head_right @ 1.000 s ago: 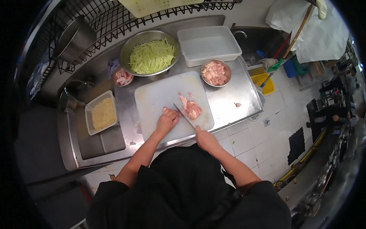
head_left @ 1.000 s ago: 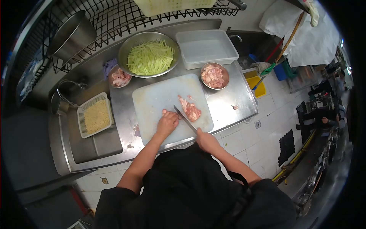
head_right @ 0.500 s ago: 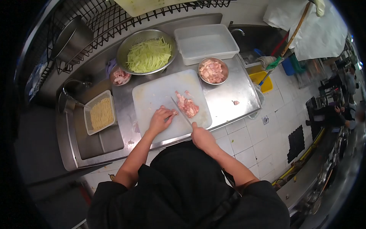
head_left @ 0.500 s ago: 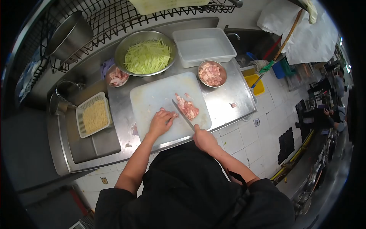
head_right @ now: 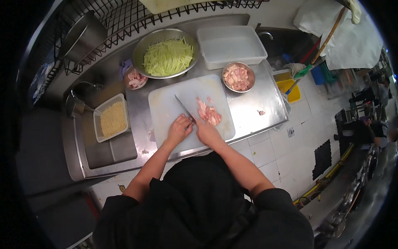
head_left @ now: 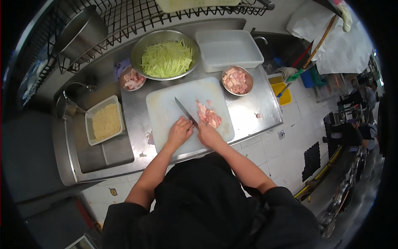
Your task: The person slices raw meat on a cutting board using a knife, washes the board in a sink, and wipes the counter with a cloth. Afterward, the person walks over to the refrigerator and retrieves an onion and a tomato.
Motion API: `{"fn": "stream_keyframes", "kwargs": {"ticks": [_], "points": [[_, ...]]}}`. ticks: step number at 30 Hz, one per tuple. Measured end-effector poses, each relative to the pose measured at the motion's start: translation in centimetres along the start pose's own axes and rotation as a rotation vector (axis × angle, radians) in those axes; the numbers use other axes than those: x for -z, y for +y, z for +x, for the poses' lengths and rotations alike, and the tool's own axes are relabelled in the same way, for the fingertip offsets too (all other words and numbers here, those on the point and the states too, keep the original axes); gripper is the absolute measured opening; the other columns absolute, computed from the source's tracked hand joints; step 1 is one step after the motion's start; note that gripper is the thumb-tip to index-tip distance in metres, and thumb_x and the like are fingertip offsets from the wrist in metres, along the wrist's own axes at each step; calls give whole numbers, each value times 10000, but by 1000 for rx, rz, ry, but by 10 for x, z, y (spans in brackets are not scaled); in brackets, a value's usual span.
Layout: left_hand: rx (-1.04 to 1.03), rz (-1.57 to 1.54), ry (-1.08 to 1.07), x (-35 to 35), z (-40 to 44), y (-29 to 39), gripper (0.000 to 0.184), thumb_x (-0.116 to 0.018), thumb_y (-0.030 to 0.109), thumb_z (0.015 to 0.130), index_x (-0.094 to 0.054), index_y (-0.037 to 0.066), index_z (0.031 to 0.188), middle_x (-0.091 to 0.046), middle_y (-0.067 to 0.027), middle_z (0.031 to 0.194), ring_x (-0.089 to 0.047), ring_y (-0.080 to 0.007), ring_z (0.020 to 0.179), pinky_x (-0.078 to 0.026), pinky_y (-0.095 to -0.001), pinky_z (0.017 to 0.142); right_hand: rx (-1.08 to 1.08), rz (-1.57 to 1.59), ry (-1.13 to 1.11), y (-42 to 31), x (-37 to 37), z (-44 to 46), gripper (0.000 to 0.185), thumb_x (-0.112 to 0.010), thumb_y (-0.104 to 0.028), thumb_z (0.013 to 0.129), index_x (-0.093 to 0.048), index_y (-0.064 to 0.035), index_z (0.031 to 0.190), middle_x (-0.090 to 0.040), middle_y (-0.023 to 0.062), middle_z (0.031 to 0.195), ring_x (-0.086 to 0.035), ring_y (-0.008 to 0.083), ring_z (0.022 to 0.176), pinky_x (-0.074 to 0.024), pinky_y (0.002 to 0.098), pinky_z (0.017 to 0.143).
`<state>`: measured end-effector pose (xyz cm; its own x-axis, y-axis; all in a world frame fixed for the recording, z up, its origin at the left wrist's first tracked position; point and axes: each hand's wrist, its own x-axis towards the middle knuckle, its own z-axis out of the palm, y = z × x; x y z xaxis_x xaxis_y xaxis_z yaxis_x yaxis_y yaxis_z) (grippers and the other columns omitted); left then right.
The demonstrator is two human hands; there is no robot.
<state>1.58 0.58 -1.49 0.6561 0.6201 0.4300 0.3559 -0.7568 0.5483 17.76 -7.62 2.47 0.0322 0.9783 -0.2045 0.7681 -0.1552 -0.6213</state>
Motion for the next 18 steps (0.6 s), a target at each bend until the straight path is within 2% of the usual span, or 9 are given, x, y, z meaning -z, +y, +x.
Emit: {"fn": "stream_keyframes", "kwargs": {"ticks": [5,7,9,12,15,18], "points": [[20,7,-5,6,2,1,163,-730,75,754,-697,34,908,-677,-117,959,-618,-320,975,-487,-411,944,-192,-16,-227,15,34,-92,242,-528,-121,882,-433,34,1042,-630,322,813,-613,506,814,-470,579,754],[27,-31,-21,5,-1,5,184,-748,92,751,-695,41,920,-677,-113,954,-616,-317,976,-493,-409,923,-162,5,-195,21,37,-95,237,-526,-122,883,-434,34,1035,-630,321,807,-614,506,807,-470,583,744],[198,-59,55,8,0,11,258,-775,124,738,-685,48,967,-669,-105,956,-608,-311,977,-485,-403,911,-127,37,-152,26,36,-88,232,-524,-124,884,-435,35,1029,-630,321,800,-615,506,799,-469,587,734],[245,-71,18,25,4,18,317,-787,136,732,-671,48,1014,-658,-106,975,-603,-312,975,-484,-399,896,-192,47,-39,27,34,-71,218,-514,-119,886,-438,37,1018,-629,322,797,-619,501,786,-471,589,715],[191,35,38,35,5,14,302,-779,142,744,-672,42,1009,-649,-112,989,-601,-316,960,-491,-403,879,-191,9,9,19,42,-70,205,-504,-116,890,-439,39,1006,-625,324,781,-620,499,773,-472,594,703],[199,38,14,32,1,7,251,-749,124,765,-677,32,987,-654,-122,999,-602,-321,954,-499,-406,859,-186,10,-45,-4,45,-79,198,-499,-112,890,-440,39,1004,-629,313,760,-625,492,758,-483,584,695]]}}
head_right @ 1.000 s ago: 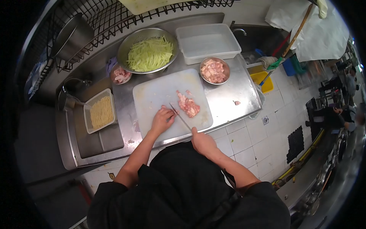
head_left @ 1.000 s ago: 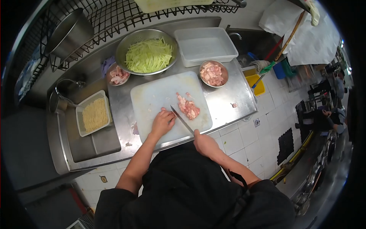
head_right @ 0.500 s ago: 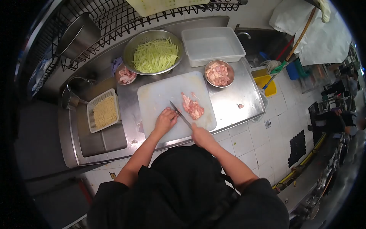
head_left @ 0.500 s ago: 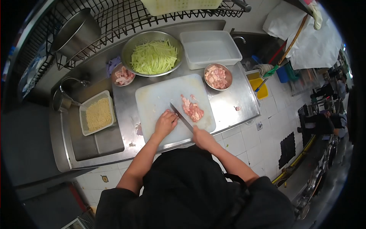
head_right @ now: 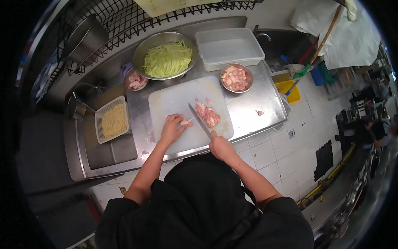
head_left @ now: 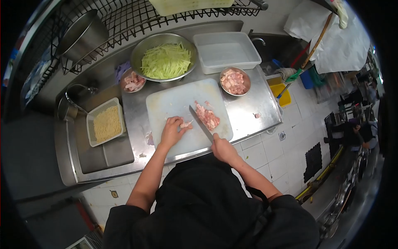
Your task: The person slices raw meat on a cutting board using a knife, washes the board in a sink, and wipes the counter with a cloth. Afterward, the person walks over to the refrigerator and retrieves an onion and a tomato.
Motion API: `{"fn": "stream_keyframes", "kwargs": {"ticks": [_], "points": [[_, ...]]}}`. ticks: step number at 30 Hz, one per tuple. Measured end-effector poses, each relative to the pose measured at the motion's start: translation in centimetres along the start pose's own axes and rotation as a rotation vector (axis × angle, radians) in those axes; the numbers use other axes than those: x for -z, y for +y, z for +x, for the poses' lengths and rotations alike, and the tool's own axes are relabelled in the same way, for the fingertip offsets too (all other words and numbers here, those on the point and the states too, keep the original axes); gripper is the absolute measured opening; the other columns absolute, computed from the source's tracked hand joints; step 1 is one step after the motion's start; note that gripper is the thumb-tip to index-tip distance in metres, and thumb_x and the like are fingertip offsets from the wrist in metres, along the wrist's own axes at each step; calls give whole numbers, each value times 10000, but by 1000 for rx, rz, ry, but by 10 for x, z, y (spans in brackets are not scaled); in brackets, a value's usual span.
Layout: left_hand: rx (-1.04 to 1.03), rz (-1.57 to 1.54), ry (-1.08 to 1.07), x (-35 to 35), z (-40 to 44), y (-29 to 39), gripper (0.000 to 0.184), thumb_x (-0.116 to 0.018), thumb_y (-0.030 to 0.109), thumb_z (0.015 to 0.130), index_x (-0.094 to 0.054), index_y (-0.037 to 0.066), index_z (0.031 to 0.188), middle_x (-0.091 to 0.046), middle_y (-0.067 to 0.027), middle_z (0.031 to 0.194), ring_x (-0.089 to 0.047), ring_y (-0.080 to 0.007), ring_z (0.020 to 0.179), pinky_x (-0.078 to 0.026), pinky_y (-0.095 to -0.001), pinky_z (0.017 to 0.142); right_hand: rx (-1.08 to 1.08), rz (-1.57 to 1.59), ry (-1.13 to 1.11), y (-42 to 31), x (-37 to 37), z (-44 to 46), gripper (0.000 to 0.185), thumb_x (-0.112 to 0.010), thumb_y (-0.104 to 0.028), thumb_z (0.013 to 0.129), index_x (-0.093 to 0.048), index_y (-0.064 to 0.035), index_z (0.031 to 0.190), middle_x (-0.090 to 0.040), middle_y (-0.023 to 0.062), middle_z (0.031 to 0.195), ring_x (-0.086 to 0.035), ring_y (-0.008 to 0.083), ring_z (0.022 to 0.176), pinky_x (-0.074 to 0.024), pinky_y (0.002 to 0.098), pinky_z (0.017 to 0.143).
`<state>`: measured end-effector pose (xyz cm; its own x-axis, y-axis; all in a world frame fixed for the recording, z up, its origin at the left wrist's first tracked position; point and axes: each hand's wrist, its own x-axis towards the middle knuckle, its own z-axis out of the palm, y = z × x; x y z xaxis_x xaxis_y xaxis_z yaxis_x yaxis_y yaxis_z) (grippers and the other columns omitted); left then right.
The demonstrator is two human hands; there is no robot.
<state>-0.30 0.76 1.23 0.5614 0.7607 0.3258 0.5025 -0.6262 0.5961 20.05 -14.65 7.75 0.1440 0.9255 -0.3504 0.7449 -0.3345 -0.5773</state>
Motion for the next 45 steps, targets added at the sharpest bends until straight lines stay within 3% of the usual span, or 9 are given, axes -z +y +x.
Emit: {"fn": "stream_keyframes", "kwargs": {"ticks": [6,12,15,19,22,31,33,37,45], "points": [[6,-93,-129,-6,-8,-5,185,-695,71,775,-684,18,952,-666,-133,1005,-603,-323,962,-496,-396,866,64,-22,-67,-13,-13,-13,181,-488,-113,900,-443,35,994,-638,291,741,-632,480,726,-491,576,679],[-100,-47,-17,-15,-11,-9,138,-674,37,755,-681,5,889,-662,-127,978,-607,-303,927,-518,-383,817,50,-130,-165,-25,-9,-16,176,-494,-104,889,-451,30,996,-636,278,723,-641,467,720,-495,569,664],[-116,-25,13,-15,-13,-11,153,-684,21,731,-678,6,883,-662,-122,962,-612,-302,925,-515,-374,807,70,-143,-159,-24,-24,2,192,-486,-100,885,-463,33,1021,-639,265,718,-644,461,723,-499,563,656],[-133,-6,38,-17,-15,-11,153,-686,17,718,-676,9,871,-667,-119,939,-617,-303,903,-520,-379,790,254,-103,18,-35,-57,81,236,-459,-95,889,-474,28,1089,-652,268,777,-648,454,743,-505,557,662],[-107,16,27,-17,-12,-15,147,-680,5,718,-675,13,865,-672,-115,928,-621,-301,889,-523,-383,778,236,-86,18,-45,-51,95,259,-458,-105,889,-474,25,1112,-653,279,806,-649,449,744,-503,556,670],[4,-73,14,-7,-20,-23,103,-678,30,763,-678,1,862,-665,-121,978,-624,-306,913,-527,-385,798,76,-68,-191,18,-17,-7,215,-486,-115,883,-457,26,1043,-640,296,774,-625,498,777,-481,583,725],[183,-204,19,-4,-24,-21,138,-695,16,780,-685,-8,916,-662,-136,1006,-646,-297,901,-550,-381,775,48,-27,-91,18,-15,-8,182,-492,-116,889,-446,22,999,-635,301,758,-628,492,772,-481,584,723],[153,-166,5,4,-25,-19,147,-705,38,802,-689,-9,941,-665,-142,1002,-654,-287,901,-561,-377,752,-4,-27,3,6,-4,-1,184,-496,-118,893,-449,22,1003,-636,296,751,-631,484,765,-487,578,710],[-20,10,-9,0,-24,-21,145,-660,32,754,-687,2,893,-663,-116,942,-609,-319,895,-514,-391,807,136,-135,-191,-22,-17,5,204,-491,-111,883,-467,14,1043,-646,276,771,-646,462,746,-501,568,682]]}}
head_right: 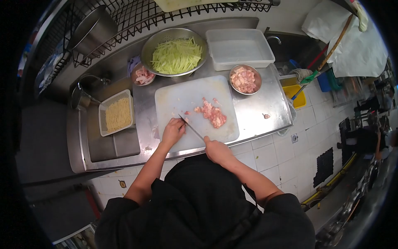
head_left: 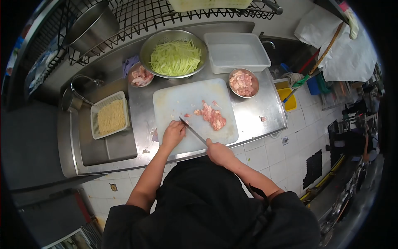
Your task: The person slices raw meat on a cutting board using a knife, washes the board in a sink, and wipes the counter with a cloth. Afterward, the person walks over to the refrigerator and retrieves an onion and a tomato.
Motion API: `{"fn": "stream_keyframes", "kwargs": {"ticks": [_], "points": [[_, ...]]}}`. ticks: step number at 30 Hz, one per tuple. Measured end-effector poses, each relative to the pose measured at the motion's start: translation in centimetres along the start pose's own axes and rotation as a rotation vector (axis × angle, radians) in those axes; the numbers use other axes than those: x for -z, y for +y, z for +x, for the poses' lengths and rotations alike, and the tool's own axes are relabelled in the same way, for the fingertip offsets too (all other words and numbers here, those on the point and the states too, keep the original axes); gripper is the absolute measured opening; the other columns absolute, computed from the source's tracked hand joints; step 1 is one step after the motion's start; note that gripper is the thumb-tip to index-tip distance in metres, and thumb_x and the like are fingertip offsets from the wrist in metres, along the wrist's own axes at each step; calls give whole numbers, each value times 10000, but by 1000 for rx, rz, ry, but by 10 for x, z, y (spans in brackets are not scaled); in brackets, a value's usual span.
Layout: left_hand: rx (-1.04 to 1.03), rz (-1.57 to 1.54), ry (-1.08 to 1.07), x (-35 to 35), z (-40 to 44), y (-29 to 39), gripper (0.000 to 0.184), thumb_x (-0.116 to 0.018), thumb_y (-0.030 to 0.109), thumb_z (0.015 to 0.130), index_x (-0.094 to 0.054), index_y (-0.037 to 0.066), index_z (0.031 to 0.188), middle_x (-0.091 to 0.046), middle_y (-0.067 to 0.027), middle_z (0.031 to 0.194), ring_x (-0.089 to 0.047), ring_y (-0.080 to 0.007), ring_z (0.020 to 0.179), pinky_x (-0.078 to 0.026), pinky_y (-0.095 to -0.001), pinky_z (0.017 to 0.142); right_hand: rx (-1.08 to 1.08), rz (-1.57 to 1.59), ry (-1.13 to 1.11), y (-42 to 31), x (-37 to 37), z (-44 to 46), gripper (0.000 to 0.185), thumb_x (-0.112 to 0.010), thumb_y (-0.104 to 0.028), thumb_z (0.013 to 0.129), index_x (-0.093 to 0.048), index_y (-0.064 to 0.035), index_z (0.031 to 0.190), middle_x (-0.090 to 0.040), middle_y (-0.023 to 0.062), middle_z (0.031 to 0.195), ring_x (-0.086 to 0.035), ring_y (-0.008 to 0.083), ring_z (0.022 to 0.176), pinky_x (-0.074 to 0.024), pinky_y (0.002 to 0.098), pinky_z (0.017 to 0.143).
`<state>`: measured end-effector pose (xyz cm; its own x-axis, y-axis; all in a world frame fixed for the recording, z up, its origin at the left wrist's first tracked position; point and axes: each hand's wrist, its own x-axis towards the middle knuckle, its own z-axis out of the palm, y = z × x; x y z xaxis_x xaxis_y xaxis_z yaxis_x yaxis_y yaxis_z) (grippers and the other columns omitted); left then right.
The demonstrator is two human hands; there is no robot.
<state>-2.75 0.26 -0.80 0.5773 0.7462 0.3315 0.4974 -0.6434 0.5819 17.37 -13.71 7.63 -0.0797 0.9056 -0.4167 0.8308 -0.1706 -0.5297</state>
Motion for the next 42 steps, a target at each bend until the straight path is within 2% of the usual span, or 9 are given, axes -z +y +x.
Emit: {"fn": "stream_keyframes", "kwargs": {"ticks": [8,13,15,19,22,27,32,37,42], "points": [[49,10,-31,4,3,1,101,-657,21,740,-680,1,837,-673,-133,955,-617,-326,884,-520,-400,788,126,-22,159,-23,-21,107,208,-456,-110,887,-478,7,1058,-652,292,843,-648,466,801,-506,559,705],[170,-86,15,27,-11,0,111,-687,52,761,-695,8,862,-680,-128,993,-618,-322,914,-511,-401,821,-54,89,108,18,-10,56,251,-485,-133,871,-474,1,1084,-651,296,870,-632,480,854,-480,579,775],[180,-85,-166,46,-16,14,135,-697,79,782,-701,13,900,-674,-131,971,-606,-321,939,-494,-394,854,-78,83,134,42,-10,27,238,-494,-131,874,-459,11,1062,-650,296,840,-634,480,821,-485,578,743],[198,-77,-214,42,-31,25,145,-696,82,788,-699,17,918,-663,-134,947,-593,-332,952,-481,-395,874,-163,52,168,26,11,-12,215,-506,-132,884,-448,20,1024,-647,292,801,-636,477,779,-490,575,706],[219,-56,-132,29,-39,20,141,-689,79,794,-695,19,921,-653,-137,929,-594,-337,929,-489,-398,856,-129,95,217,9,11,-17,202,-511,-139,896,-444,26,990,-646,286,778,-635,474,747,-493,572,682],[171,-68,-51,27,-44,17,108,-674,61,801,-688,12,896,-655,-139,936,-602,-332,918,-504,-410,821,81,73,-69,1,5,-22,208,-519,-149,900,-461,27,994,-645,274,746,-641,461,749,-493,569,688],[130,-25,-19,19,-48,16,114,-669,49,783,-681,9,890,-649,-137,916,-604,-330,915,-508,-422,808,114,66,-158,0,-7,-8,213,-506,-153,897,-468,28,1004,-644,279,761,-636,472,751,-494,569,696],[112,70,-65,21,-43,22,133,-653,36,766,-679,6,893,-644,-130,916,-608,-308,897,-524,-401,789,176,81,-3,-19,-39,51,211,-500,-128,883,-462,32,1016,-641,284,765,-631,480,752,-490,568,700],[182,119,-5,17,-35,3,161,-630,32,779,-672,6,932,-644,-143,942,-602,-337,938,-515,-427,818,131,142,33,12,-30,37,221,-503,-140,888,-462,31,1022,-638,303,788,-628,488,768,-486,577,724]]}}
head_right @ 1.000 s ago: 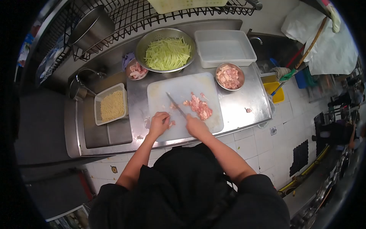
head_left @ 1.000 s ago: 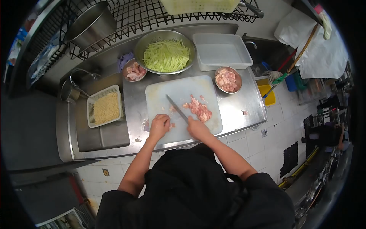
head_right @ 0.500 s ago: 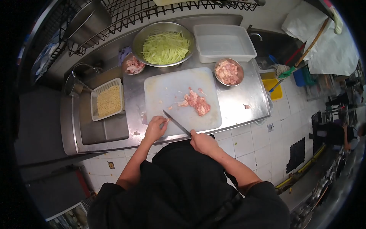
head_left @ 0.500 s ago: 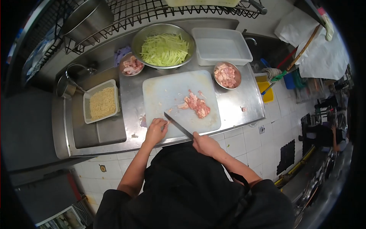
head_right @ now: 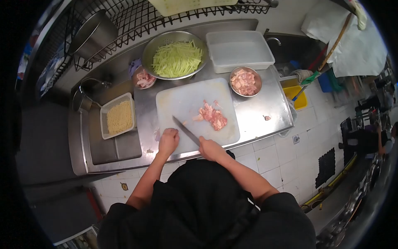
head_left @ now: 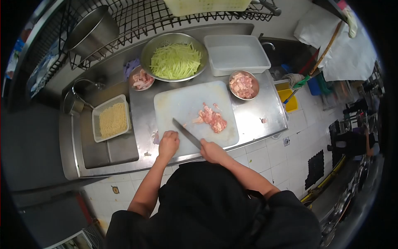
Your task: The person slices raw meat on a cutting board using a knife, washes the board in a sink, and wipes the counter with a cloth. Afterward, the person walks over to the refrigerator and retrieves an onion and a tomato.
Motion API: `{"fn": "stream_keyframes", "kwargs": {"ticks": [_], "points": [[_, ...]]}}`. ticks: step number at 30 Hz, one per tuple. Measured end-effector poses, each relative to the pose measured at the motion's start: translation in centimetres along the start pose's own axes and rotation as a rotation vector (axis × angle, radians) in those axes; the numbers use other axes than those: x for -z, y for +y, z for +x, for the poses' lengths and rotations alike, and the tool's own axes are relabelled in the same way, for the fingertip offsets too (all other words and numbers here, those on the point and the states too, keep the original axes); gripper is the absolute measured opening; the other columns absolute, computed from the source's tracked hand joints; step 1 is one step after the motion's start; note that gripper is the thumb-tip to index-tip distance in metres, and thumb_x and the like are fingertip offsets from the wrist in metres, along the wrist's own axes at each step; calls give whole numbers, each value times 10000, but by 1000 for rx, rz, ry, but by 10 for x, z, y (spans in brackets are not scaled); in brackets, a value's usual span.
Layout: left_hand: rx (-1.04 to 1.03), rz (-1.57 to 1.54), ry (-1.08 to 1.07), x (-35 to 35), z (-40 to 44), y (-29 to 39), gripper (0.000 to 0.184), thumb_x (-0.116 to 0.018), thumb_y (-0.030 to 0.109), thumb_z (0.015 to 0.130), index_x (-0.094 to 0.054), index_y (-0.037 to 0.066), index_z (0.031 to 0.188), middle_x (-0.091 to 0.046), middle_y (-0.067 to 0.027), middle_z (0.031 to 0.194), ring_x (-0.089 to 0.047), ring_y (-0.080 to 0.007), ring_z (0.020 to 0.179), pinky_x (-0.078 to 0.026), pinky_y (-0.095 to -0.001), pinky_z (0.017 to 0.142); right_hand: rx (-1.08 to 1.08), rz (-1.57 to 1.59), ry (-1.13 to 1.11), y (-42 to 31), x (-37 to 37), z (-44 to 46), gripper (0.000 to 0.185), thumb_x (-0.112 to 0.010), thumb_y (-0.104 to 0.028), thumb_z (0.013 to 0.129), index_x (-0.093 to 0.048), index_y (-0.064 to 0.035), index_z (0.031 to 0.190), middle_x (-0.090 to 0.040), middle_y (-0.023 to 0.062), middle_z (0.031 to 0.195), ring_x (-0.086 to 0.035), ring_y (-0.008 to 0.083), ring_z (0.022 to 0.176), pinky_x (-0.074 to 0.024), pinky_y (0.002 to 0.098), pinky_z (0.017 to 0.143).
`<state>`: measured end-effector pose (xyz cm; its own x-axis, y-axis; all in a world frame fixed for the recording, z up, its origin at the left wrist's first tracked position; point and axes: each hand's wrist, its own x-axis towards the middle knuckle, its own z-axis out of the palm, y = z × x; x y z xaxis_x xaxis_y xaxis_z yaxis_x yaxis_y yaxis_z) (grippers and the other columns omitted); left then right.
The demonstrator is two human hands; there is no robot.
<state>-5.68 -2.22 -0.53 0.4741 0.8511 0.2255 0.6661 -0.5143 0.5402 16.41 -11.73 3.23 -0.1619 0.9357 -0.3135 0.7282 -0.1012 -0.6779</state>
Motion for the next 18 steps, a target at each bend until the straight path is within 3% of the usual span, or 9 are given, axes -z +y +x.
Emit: {"fn": "stream_keyframes", "kwargs": {"ticks": [2,4,8,11,12,13,15,17,18], "points": [[47,8,22,2,13,-2,173,-617,31,787,-668,0,949,-648,-153,968,-601,-345,950,-508,-432,825,-63,22,21,18,10,-17,221,-503,-144,890,-462,27,1025,-637,310,799,-626,492,773,-484,580,732],[119,35,-8,3,30,-3,215,-567,5,802,-664,-5,994,-655,-166,1030,-593,-357,990,-484,-448,864,-255,3,177,30,27,-32,219,-504,-150,894,-459,18,1028,-637,320,814,-621,502,780,-482,585,740],[-1,210,-90,-6,62,10,291,-517,-44,784,-658,-10,1036,-649,-142,1094,-578,-355,1007,-466,-438,909,-305,31,249,28,60,-53,213,-499,-151,903,-456,19,1024,-627,328,793,-615,510,784,-475,591,733],[-33,187,-59,-25,91,33,371,-510,-52,762,-646,-13,1105,-640,-149,1147,-550,-350,1103,-426,-427,973,-286,105,379,27,67,-72,188,-499,-133,898,-460,25,993,-613,334,769,-592,531,746,-481,577,708],[-74,1,-25,-45,102,32,373,-526,-17,785,-630,-6,1144,-627,-159,1180,-536,-351,1140,-414,-423,993,-293,106,390,36,65,-76,188,-499,-133,898,-460,25,993,-613,334,769,-592,531,746,-481,577,708],[-112,-185,7,-56,112,38,381,-542,17,809,-613,0,1183,-613,-168,1213,-523,-352,1176,-402,-418,1013,-241,122,466,48,62,-80,186,-505,-133,901,-465,28,983,-609,300,722,-600,486,664,-488,540,639],[-142,-204,-9,-75,127,55,381,-554,68,837,-593,-3,1209,-595,-182,1241,-512,-356,1198,-386,-426,1032,-187,139,546,63,61,-93,184,-511,-134,903,-470,32,973,-605,267,675,-609,442,581,-496,502,569],[-171,-219,-24,-87,135,71,390,-566,119,866,-573,-5,1236,-576,-196,1270,-502,-360,1220,-371,-434,1051,-444,574,343,63,70,-107,179,-502,-151,935,-497,24,976,-559,138,596,-553,258,426,-448,379,426],[-257,-227,-62,-92,134,78,380,-566,150,882,-577,-15,1223,-567,-206,1279,-499,-367,1217,-372,-444,1051,-446,577,348,68,68,-113,179,-502,-151,935,-497,24,976,-559,138,596,-553,258,426,-448,379,426]]}}
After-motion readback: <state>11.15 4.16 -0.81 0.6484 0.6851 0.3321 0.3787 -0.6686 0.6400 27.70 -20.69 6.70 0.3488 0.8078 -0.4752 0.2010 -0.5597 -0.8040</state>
